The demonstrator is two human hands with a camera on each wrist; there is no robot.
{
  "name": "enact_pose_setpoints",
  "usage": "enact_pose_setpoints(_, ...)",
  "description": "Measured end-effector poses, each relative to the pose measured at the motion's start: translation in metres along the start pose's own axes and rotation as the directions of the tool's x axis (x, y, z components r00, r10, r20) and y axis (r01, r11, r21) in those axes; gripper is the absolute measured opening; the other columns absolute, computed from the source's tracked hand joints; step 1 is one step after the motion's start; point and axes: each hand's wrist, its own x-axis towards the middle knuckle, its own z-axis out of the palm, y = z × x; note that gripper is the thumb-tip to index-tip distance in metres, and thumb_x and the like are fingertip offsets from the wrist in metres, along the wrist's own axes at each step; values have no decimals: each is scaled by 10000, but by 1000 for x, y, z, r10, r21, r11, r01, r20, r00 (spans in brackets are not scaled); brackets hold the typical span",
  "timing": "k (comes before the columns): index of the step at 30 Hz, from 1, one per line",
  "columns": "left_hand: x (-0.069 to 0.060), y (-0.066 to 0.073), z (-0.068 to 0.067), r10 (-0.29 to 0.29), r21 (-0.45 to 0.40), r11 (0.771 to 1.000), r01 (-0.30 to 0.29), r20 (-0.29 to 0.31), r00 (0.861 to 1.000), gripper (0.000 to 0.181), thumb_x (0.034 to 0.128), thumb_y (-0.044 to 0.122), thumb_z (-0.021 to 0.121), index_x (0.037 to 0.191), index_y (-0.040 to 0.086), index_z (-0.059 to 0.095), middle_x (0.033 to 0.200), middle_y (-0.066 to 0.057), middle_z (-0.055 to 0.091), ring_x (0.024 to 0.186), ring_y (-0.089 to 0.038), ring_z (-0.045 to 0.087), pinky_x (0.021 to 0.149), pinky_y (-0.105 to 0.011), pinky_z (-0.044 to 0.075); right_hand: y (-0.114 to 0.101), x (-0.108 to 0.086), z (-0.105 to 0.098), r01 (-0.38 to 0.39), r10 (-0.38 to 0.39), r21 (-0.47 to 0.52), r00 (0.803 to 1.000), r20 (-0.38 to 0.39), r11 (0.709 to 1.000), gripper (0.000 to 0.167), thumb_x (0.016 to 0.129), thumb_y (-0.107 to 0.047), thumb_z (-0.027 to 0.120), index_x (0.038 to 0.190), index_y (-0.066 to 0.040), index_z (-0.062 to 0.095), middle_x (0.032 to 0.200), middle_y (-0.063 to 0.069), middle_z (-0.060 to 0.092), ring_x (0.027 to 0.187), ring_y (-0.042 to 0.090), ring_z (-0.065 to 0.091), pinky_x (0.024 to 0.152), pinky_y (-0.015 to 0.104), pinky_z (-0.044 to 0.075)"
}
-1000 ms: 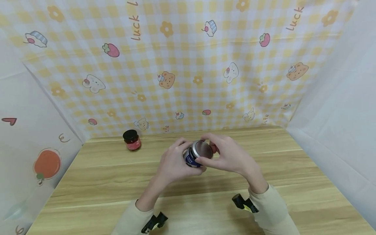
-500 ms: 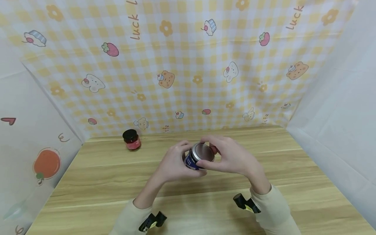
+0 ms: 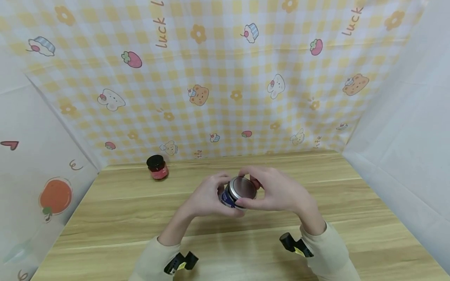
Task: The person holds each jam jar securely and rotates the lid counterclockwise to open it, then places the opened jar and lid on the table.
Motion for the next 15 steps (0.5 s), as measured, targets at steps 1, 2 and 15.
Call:
enact_pose_setpoints(1,0,-1,0,-3,-23,1000,3,14,1000,429,694,360,914,1044,200,724,1000,48,600,760,-148,571,633,-274,512,0,0,0,4,-4,-4,1000,0,1000,464,856,-466,782,1190,-186,624,853,-127,555,722,58,529,605,232,467)
enact_pose_setpoints(2,0,-1,0,-5,-47,999,6,27,1000,438,699,351,914,1063,195,726,1015,41,604,787,-153,583,655,-280,523,-1,0,0,6,-6,-7,1000,1,1000,462,855,-464,783,1190,-189,624,855,-132,553,722,45,520,606,229,467)
enact_pose_setpoints(15,0,-7,-2,-7,-211,977,35,131,991,455,730,258,904,1127,139,715,1090,-16,632,929,-196,664,799,-338,568,-1,-1,-1,32,-32,14,999,3,999,460,852,-423,790,1207,-185,620,825,-111,530,716,48,500,604,229,457)
